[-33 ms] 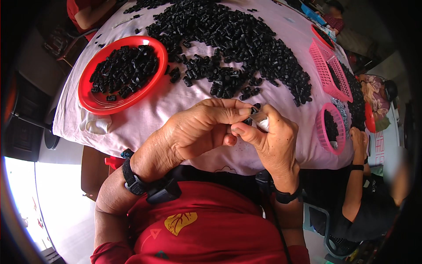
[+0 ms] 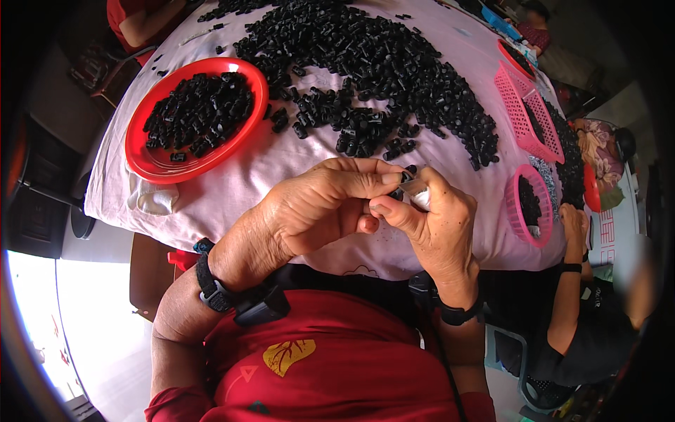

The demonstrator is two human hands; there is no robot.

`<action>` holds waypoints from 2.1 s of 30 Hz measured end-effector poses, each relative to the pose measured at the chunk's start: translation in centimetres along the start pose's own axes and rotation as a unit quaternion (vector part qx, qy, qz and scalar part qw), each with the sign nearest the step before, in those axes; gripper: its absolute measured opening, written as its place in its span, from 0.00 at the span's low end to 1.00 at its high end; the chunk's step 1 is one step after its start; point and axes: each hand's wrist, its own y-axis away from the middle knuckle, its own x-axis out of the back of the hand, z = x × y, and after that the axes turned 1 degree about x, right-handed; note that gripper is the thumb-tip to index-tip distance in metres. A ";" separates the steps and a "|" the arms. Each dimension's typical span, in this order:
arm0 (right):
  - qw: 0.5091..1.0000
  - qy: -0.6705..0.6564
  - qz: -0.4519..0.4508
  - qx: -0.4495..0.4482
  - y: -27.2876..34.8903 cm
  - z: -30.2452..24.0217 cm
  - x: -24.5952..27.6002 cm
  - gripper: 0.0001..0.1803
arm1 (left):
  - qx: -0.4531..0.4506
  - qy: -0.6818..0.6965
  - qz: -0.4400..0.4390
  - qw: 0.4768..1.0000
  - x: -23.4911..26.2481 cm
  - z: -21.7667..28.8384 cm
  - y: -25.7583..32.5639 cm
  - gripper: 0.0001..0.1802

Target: Assembling small black plastic components by hand at a production table.

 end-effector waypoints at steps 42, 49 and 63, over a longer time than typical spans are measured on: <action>0.953 -0.303 0.031 -0.013 0.0 -1.1 0.2 0.09 | -0.087 -0.288 -0.019 0.953 -0.4 1.6 1.1 0.17; 0.961 -0.273 0.026 -0.044 0.3 -0.8 0.6 0.09 | -0.096 -0.278 -0.019 0.956 -0.8 2.3 1.7 0.19; 0.954 -0.295 0.038 -0.033 0.1 -1.2 0.2 0.09 | -0.115 -0.349 -0.020 0.930 -0.9 2.2 1.5 0.18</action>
